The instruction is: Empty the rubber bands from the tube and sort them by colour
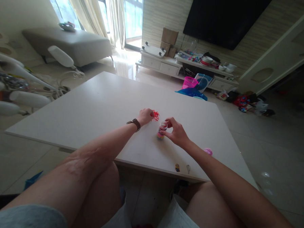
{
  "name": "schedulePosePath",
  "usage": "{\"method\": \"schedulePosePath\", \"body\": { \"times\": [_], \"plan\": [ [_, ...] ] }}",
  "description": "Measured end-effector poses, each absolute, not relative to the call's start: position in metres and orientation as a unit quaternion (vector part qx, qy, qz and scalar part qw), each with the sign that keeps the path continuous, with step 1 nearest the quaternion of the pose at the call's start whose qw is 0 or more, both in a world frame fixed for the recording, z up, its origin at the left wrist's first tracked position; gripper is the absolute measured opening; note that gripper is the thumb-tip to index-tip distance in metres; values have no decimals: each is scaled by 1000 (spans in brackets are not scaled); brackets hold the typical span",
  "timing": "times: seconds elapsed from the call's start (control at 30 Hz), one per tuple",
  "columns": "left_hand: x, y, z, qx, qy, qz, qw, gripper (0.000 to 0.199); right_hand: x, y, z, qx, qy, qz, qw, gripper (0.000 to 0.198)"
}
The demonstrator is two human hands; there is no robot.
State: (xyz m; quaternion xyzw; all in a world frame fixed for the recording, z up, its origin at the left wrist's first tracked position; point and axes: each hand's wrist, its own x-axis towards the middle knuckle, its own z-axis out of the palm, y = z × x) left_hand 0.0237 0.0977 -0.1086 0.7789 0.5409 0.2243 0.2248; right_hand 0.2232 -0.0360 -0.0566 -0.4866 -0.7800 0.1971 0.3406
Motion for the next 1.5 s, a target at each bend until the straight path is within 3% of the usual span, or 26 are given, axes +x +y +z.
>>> {"method": "schedulePosePath", "body": {
  "times": [0.3,0.47,0.67,0.97,1.2,1.37,1.5],
  "plan": [
    [25,95,-94,786,518,261,213,6,225,-34,-56,-492,-768,202,356,42],
    [23,95,-96,786,502,279,227,25,225,-34,-54,-500,-760,205,360,42],
    [19,96,-95,789,491,269,253,14,226,-33,-54,-497,-759,209,366,42],
    [4,86,-74,700,528,285,388,20,227,-32,-54,-497,-753,218,371,42],
    [-1,76,-54,636,436,340,538,18,228,-29,-57,-498,-749,221,377,45],
    [2,47,-19,762,356,294,454,11,226,-29,-59,-502,-751,219,369,53],
    [0,26,-1,868,283,276,300,9,222,-30,-59,-497,-757,218,363,53]
  ]
}}
